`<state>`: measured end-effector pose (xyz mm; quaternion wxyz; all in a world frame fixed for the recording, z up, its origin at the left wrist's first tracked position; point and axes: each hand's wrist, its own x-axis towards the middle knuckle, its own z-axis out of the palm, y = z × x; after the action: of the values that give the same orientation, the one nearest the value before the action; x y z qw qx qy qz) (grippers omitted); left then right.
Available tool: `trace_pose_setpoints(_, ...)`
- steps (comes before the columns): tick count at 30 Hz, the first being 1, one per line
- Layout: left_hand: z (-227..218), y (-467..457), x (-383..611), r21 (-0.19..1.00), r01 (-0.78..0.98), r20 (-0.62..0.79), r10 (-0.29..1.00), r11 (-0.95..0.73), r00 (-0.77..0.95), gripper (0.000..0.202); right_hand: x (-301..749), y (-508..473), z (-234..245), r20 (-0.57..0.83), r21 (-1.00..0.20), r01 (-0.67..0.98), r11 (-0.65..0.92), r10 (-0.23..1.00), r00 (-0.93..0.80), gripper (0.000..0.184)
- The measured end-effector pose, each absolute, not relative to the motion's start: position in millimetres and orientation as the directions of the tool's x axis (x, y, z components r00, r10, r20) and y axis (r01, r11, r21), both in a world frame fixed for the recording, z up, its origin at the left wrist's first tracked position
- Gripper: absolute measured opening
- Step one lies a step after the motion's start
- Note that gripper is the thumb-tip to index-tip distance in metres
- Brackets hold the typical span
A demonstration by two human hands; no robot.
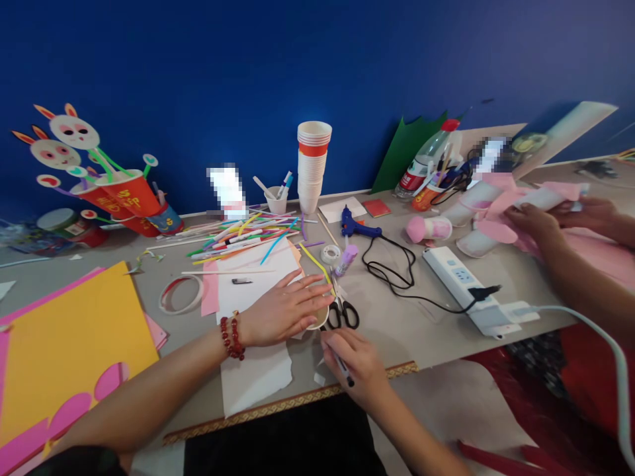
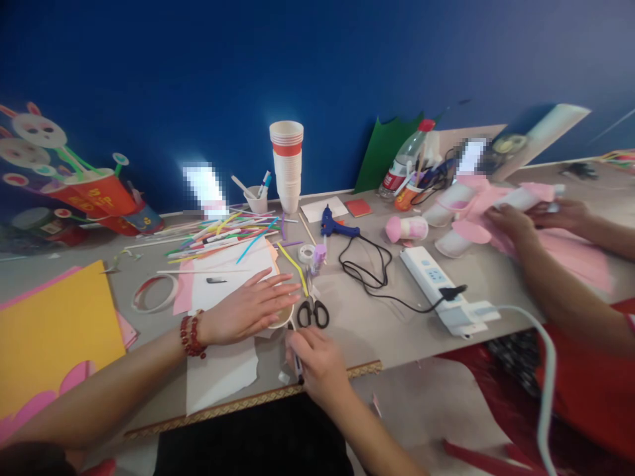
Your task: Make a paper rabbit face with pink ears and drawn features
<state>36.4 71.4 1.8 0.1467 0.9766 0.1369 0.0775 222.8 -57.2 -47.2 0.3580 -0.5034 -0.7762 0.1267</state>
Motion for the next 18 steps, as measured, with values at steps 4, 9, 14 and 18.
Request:
trace_pose_setpoints(4, 1.3, 72.2, 36.6, 0.302, 0.241, 0.100, 0.282, -0.922, 0.954, 0.048, 212.3, -62.9, -51.2, 0.461, -0.532, 0.682, 0.502, 0.847, -0.264, 0.021)
trace_pose_setpoints(9, 0.8, 72.1, 36.2, 0.281, 0.239, 0.102, 0.276, -0.930, 0.956, 0.048, 206.2, -68.8, -46.7, 0.474, -0.566, 0.659, 0.496, 0.849, -0.231, 0.019)
trace_pose_setpoints(14, -1.3, 71.8, 35.8, 0.271, 0.239, 0.114, 0.278, -0.933, 0.954, 0.048, 226.4, -75.5, -49.4, 0.450, -0.719, 0.581, 0.381, 0.893, -0.029, 0.013)
trace_pose_setpoints(18, -1.9, 71.6, 35.6, 0.286, 0.245, 0.128, 0.290, -0.926, 0.948, 0.049, 247.1, -59.9, -48.4, 0.192, -0.908, 0.408, 0.093, 0.959, 0.207, 0.011)
